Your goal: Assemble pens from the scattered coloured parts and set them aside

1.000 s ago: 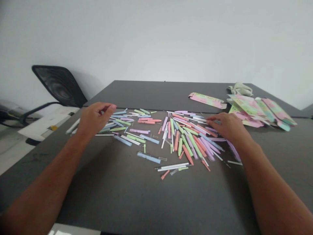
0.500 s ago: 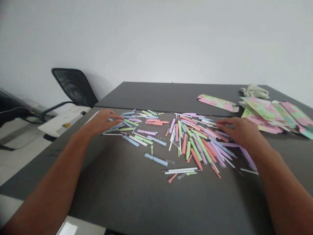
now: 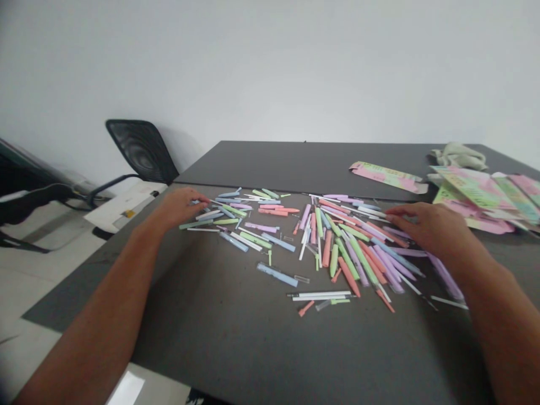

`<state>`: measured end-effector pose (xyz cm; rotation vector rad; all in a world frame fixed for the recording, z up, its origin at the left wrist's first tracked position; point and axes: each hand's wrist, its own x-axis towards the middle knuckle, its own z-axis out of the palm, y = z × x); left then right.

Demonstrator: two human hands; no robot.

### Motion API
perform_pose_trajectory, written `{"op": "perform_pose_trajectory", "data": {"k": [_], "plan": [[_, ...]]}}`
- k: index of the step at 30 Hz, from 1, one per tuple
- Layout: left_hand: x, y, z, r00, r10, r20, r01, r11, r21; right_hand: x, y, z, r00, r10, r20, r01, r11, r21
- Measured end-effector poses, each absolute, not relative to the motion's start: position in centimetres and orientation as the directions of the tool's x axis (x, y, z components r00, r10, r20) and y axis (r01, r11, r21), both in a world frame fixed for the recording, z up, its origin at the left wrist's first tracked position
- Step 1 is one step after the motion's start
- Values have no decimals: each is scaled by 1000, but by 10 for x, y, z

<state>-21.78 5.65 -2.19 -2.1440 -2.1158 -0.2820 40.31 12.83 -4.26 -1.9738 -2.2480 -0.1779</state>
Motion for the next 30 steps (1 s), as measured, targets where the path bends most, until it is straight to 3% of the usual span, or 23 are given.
{"op": "perform_pose_trajectory", "data": {"k": [14, 21, 30], "plan": [[-227, 49, -14, -23, 981, 193, 997, 9, 75, 404, 128, -43, -126, 974, 188, 991, 132, -22], [-187, 42, 3, 103, 971, 218, 982, -134, 135, 403, 128, -41, -128, 976, 175, 991, 133, -21], [-162, 34, 11, 226, 966, 124, 951, -246, 185, 405, 131, -41, -148, 972, 181, 988, 152, -11]]}}
